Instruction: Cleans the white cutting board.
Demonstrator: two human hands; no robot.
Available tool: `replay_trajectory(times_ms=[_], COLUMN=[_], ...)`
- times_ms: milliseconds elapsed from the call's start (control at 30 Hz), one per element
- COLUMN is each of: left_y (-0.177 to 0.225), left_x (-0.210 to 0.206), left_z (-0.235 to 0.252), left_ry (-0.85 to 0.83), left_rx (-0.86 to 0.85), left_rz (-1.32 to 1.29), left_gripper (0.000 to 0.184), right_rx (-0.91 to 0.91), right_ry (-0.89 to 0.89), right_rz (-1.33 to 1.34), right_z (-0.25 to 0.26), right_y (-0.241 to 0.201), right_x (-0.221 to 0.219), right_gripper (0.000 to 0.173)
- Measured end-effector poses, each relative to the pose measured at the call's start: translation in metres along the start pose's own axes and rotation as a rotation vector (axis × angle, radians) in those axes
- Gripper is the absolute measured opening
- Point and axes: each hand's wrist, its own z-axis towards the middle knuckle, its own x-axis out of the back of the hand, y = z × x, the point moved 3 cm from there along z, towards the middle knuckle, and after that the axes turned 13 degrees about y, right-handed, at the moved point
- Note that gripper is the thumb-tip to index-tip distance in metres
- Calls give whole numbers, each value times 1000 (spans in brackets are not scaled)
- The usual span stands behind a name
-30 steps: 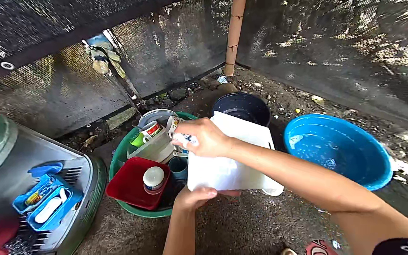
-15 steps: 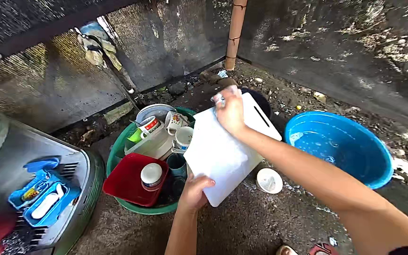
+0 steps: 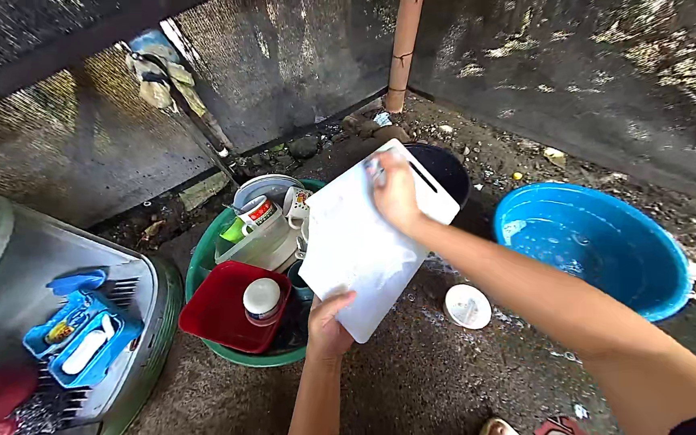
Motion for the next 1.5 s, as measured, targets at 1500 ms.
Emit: replay_trajectory(times_ms=[1500], left_y=[35], left_x=[-37], left_z=[17], left_ry=[22], left_rx=[-931], left_rz=[733], left_gripper=[32], right_rx=[846], right_ry=[21], right_rz=[255], right_z=[-52], right_y=[-87], right_x=[44], right_gripper=[18])
